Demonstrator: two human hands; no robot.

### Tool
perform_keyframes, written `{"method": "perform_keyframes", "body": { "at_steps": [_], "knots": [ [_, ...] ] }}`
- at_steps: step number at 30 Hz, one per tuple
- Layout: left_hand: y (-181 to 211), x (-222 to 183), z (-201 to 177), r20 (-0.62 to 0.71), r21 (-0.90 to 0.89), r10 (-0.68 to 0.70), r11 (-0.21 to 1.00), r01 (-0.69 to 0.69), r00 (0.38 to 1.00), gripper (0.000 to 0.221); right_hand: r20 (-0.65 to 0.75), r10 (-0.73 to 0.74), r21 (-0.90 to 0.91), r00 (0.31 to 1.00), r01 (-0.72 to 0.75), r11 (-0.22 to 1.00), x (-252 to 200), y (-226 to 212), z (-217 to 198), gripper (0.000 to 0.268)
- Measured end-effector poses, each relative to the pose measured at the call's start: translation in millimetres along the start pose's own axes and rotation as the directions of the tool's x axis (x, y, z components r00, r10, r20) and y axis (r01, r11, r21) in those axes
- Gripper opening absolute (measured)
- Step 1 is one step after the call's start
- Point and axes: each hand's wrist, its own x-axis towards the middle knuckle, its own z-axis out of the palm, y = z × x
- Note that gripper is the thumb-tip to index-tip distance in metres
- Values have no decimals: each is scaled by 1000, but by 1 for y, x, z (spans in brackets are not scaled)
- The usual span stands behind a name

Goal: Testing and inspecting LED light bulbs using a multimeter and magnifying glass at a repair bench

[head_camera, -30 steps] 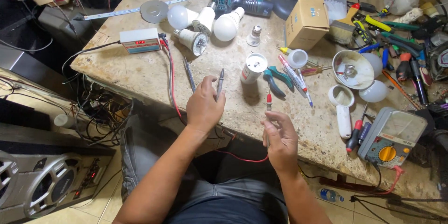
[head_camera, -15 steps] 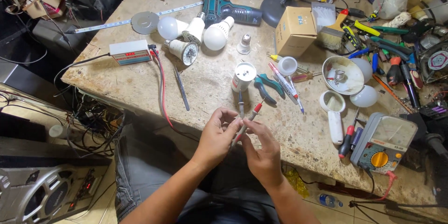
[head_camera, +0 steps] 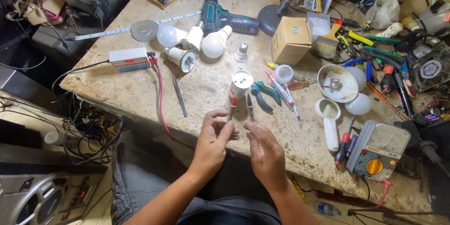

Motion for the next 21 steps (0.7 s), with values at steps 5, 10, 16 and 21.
{"method": "perform_keyframes", "body": {
  "at_steps": [5,10,16,21],
  "knots": [
    [34,8,-16,32,86,203,975,-205,979,24,22,96,247,995,-98,964,6,13,-27,39],
    [43,23,-28,139,-424,23,905,38,990,42,-89,16,113,996,-6,994,55,13,-57,50],
    [22,39,-36,46,-2,311,950,-311,949,50,-386,-350,-195,854,295,935,122,27,-46,24],
    [-9,50,-30,-93,335,640,742,-581,763,44,-473,-215,-229,855,116,966,133,86,-14,41]
  ]
}}
